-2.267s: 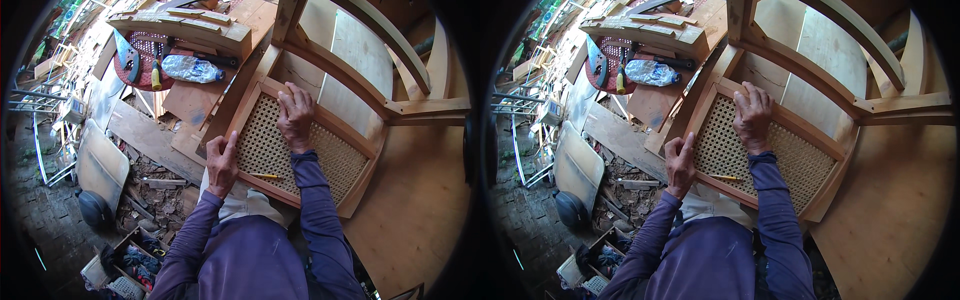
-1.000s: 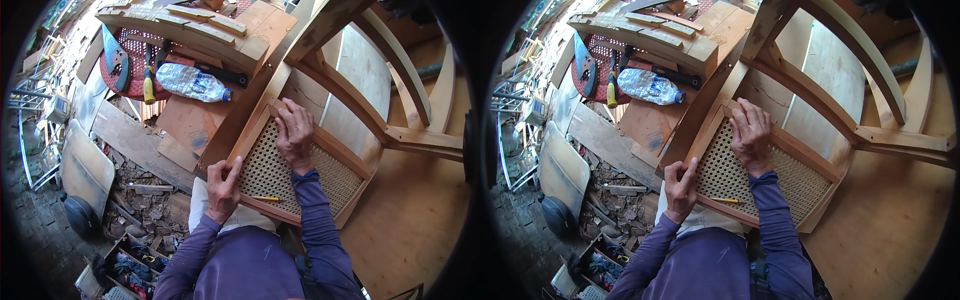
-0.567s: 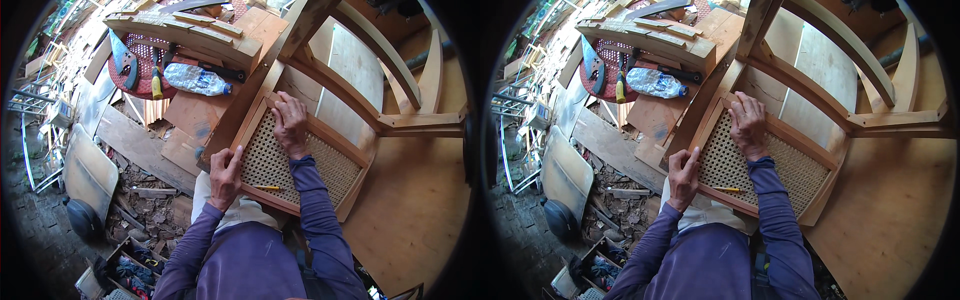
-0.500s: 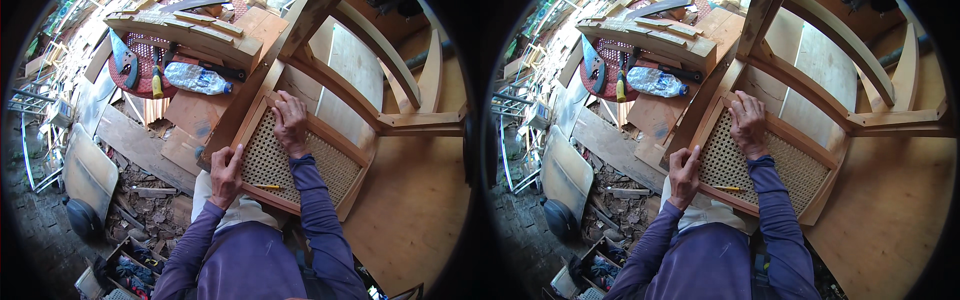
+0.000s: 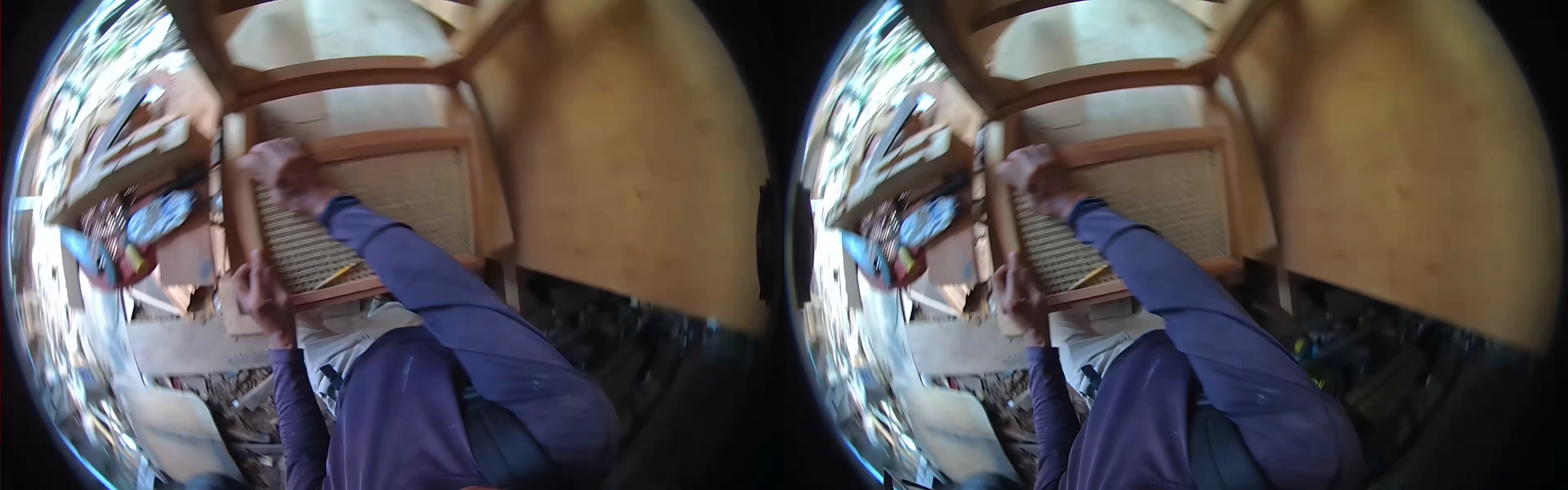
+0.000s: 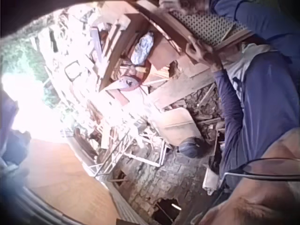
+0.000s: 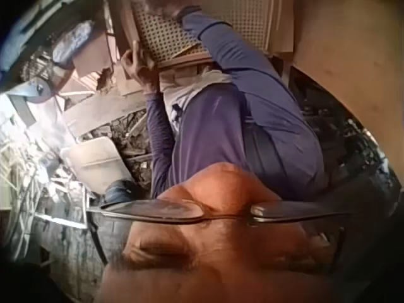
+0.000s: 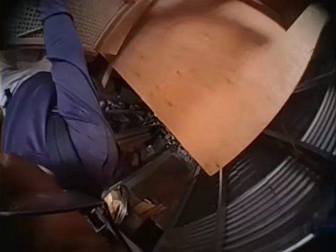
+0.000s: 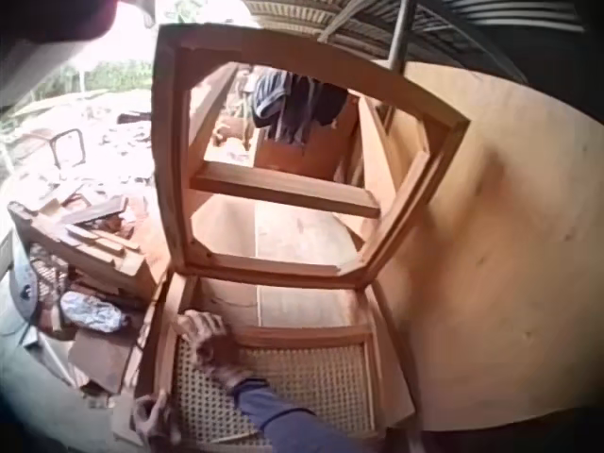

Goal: Fitting wooden splines and cane mesh into the grooves of a wooden chair frame.

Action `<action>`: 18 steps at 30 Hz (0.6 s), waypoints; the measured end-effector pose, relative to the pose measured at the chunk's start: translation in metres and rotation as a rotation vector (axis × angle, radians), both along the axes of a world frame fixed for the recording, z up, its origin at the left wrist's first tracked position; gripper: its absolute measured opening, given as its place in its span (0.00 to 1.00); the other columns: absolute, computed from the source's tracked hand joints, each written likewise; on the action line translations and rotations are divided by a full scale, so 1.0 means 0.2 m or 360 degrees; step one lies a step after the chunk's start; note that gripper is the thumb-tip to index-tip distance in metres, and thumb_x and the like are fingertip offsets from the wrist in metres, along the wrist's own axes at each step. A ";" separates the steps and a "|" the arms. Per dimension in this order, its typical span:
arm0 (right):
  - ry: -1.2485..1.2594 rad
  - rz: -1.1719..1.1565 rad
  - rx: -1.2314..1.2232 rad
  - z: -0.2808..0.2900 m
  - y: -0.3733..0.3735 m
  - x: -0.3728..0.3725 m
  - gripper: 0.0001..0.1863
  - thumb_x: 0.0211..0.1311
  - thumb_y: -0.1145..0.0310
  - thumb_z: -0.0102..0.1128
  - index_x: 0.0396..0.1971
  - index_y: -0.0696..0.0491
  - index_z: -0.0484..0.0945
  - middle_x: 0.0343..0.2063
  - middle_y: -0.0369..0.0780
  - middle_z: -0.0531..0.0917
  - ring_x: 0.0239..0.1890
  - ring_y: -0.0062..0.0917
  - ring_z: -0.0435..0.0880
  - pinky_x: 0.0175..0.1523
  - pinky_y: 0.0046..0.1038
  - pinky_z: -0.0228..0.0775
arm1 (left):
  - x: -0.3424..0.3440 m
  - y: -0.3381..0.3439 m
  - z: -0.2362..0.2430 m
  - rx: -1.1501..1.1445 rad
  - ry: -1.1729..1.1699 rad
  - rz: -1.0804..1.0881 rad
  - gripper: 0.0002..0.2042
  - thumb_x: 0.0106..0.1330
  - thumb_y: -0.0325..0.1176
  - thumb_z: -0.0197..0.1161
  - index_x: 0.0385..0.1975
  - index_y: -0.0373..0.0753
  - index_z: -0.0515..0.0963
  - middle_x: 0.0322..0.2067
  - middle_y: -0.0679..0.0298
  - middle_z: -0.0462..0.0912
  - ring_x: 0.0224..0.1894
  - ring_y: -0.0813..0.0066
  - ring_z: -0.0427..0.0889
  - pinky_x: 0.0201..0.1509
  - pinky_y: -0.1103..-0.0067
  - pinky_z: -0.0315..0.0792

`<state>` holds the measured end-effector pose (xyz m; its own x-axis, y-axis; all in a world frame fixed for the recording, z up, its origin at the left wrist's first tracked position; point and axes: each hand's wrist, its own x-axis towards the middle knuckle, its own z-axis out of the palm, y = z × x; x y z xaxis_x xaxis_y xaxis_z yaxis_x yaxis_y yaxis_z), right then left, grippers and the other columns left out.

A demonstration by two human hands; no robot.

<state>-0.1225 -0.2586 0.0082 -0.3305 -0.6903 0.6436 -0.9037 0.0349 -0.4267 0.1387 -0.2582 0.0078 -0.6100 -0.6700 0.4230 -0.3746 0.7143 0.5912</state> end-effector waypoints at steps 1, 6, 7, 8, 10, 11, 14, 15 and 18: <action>-0.0046 0.0023 -0.0063 -0.04 -0.07 0.06 0.22 0.62 0.69 0.65 0.56 0.40 0.86 0.46 0.40 0.87 0.53 0.41 0.86 0.59 0.47 0.76 | 0.06 -0.02 -0.03 0.0053 0.0011 0.0039 0.21 0.76 0.23 0.66 0.68 0.38 0.85 0.49 0.51 0.81 0.50 0.54 0.83 0.57 0.65 0.79; -0.0054 -0.0112 0.0281 -0.14 -0.09 -0.06 0.24 0.57 0.59 0.66 0.56 0.28 0.89 0.51 0.43 0.83 0.55 0.42 0.82 0.62 0.48 0.71 | 0.00 -0.07 -0.10 0.0071 -0.0012 -0.0148 0.21 0.81 0.28 0.65 0.72 0.41 0.82 0.54 0.54 0.79 0.54 0.60 0.82 0.55 0.69 0.82; -0.0079 -0.0162 0.0331 -0.17 -0.06 -0.12 0.25 0.55 0.58 0.66 0.55 0.27 0.89 0.50 0.43 0.83 0.54 0.42 0.82 0.62 0.47 0.71 | -0.04 -0.08 -0.13 -0.0087 -0.0046 -0.0198 0.21 0.81 0.28 0.66 0.72 0.41 0.83 0.54 0.53 0.79 0.53 0.60 0.83 0.53 0.68 0.83; -0.0101 -0.0164 0.0333 -0.15 -0.06 -0.07 0.24 0.55 0.59 0.66 0.54 0.27 0.89 0.50 0.43 0.84 0.54 0.42 0.82 0.61 0.47 0.72 | -0.01 -0.09 -0.14 -0.0108 -0.0079 -0.0161 0.20 0.81 0.27 0.66 0.71 0.41 0.84 0.55 0.53 0.79 0.53 0.61 0.83 0.53 0.68 0.83; -0.0080 -0.0031 0.0447 -0.02 -0.10 0.03 0.20 0.59 0.63 0.66 0.53 0.34 0.89 0.48 0.42 0.84 0.53 0.41 0.83 0.61 0.46 0.73 | 0.12 -0.15 -0.17 -0.0060 -0.0095 -0.0062 0.20 0.81 0.28 0.66 0.71 0.39 0.84 0.55 0.53 0.80 0.52 0.62 0.83 0.51 0.69 0.83; -0.0091 -0.0081 0.0462 -0.01 0.01 -0.03 0.20 0.59 0.63 0.66 0.53 0.34 0.89 0.48 0.42 0.84 0.53 0.41 0.83 0.61 0.46 0.73 | 0.10 -0.13 -0.18 -0.0046 -0.0098 -0.0113 0.20 0.81 0.28 0.66 0.71 0.39 0.84 0.55 0.53 0.80 0.52 0.62 0.83 0.51 0.69 0.83; -0.0275 -0.0113 0.0345 0.04 0.26 -0.12 0.20 0.60 0.63 0.66 0.53 0.35 0.89 0.48 0.41 0.84 0.54 0.41 0.83 0.61 0.46 0.73 | 0.05 -0.09 -0.15 0.0029 -0.0080 -0.0150 0.19 0.82 0.28 0.65 0.70 0.37 0.84 0.53 0.54 0.81 0.50 0.64 0.84 0.51 0.70 0.82; -0.0332 -0.0108 0.0298 0.05 0.32 -0.14 0.19 0.60 0.64 0.66 0.53 0.36 0.89 0.48 0.41 0.84 0.54 0.40 0.83 0.61 0.46 0.73 | 0.05 -0.09 -0.12 0.0081 -0.0095 -0.0134 0.19 0.82 0.28 0.65 0.70 0.37 0.84 0.53 0.54 0.81 0.50 0.64 0.84 0.50 0.70 0.83; -0.0498 -0.0071 0.0157 0.05 0.45 -0.22 0.19 0.61 0.64 0.66 0.53 0.37 0.89 0.48 0.41 0.84 0.54 0.40 0.84 0.62 0.46 0.73 | 0.05 -0.11 -0.12 0.0154 -0.0150 -0.0127 0.19 0.84 0.32 0.64 0.71 0.41 0.84 0.56 0.55 0.80 0.52 0.66 0.85 0.53 0.70 0.84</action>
<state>-0.1655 -0.1680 0.0175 -0.5328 -0.7246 0.4371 -0.7260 0.1261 -0.6760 0.1491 -0.2806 -0.0172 -0.6968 -0.6528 0.2972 -0.3761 0.6853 0.6236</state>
